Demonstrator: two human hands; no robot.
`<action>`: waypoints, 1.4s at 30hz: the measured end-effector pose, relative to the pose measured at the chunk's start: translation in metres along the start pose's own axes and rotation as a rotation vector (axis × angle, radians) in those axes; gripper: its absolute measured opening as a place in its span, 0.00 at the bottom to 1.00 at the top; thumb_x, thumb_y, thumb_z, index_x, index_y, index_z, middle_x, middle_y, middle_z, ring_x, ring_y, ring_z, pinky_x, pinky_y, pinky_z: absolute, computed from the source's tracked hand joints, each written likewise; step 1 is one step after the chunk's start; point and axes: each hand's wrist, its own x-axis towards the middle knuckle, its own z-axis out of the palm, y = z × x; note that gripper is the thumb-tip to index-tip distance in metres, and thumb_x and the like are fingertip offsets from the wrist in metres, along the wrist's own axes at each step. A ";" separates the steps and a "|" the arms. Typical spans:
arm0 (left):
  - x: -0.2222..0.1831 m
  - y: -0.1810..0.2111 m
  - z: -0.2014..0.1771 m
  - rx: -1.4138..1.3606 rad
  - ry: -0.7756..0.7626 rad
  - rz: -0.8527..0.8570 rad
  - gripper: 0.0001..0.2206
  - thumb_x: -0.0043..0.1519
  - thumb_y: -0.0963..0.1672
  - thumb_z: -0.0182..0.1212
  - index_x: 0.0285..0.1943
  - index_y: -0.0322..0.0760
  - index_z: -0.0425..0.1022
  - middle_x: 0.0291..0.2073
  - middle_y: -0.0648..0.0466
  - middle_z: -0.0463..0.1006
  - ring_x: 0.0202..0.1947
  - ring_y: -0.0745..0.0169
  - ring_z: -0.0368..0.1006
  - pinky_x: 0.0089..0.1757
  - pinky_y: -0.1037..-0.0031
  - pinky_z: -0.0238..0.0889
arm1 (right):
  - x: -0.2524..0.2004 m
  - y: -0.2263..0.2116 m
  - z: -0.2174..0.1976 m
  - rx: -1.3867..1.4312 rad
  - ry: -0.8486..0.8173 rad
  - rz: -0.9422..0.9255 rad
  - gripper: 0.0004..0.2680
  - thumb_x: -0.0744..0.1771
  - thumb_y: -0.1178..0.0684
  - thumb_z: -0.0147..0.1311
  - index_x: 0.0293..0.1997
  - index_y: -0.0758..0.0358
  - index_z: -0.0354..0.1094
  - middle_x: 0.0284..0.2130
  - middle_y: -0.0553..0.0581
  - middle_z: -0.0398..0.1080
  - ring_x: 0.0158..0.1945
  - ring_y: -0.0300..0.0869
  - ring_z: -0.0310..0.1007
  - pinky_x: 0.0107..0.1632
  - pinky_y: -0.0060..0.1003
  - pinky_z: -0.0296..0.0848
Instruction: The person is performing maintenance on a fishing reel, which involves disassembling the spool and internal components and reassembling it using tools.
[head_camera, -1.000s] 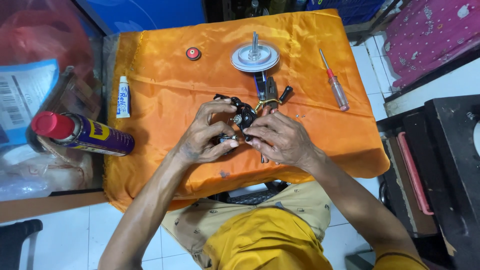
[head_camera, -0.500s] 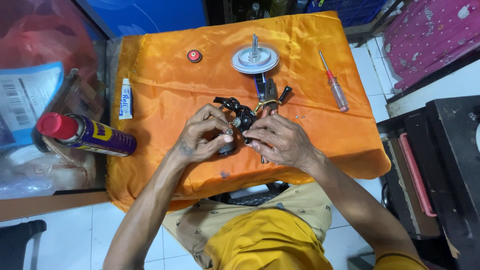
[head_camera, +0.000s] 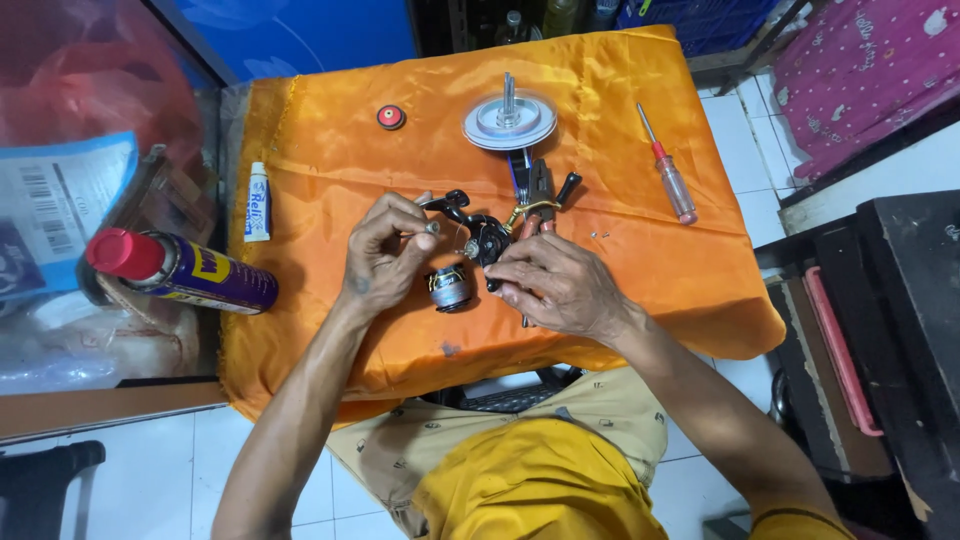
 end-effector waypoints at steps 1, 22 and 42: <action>0.004 0.006 0.003 0.002 -0.002 0.000 0.08 0.65 0.41 0.65 0.36 0.26 0.78 0.30 0.45 0.72 0.34 0.53 0.75 0.56 0.43 0.67 | 0.000 0.000 0.001 0.001 0.002 0.000 0.08 0.70 0.49 0.53 0.48 0.51 0.78 0.41 0.51 0.74 0.34 0.46 0.71 0.38 0.39 0.73; 0.010 0.015 0.010 -0.159 0.134 -0.072 0.10 0.68 0.43 0.60 0.39 0.27 0.74 0.33 0.44 0.73 0.40 0.58 0.75 0.58 0.45 0.65 | -0.007 -0.015 0.015 -0.009 -0.034 0.007 0.08 0.69 0.47 0.53 0.50 0.51 0.77 0.40 0.53 0.73 0.32 0.47 0.71 0.36 0.41 0.73; 0.015 0.031 0.017 -0.010 -0.048 -0.041 0.05 0.66 0.38 0.62 0.43 0.25 0.79 0.36 0.43 0.75 0.45 0.49 0.77 0.59 0.40 0.60 | 0.071 -0.025 -0.011 0.249 0.069 0.144 0.12 0.69 0.54 0.58 0.59 0.63 0.73 0.38 0.61 0.76 0.39 0.50 0.77 0.42 0.44 0.76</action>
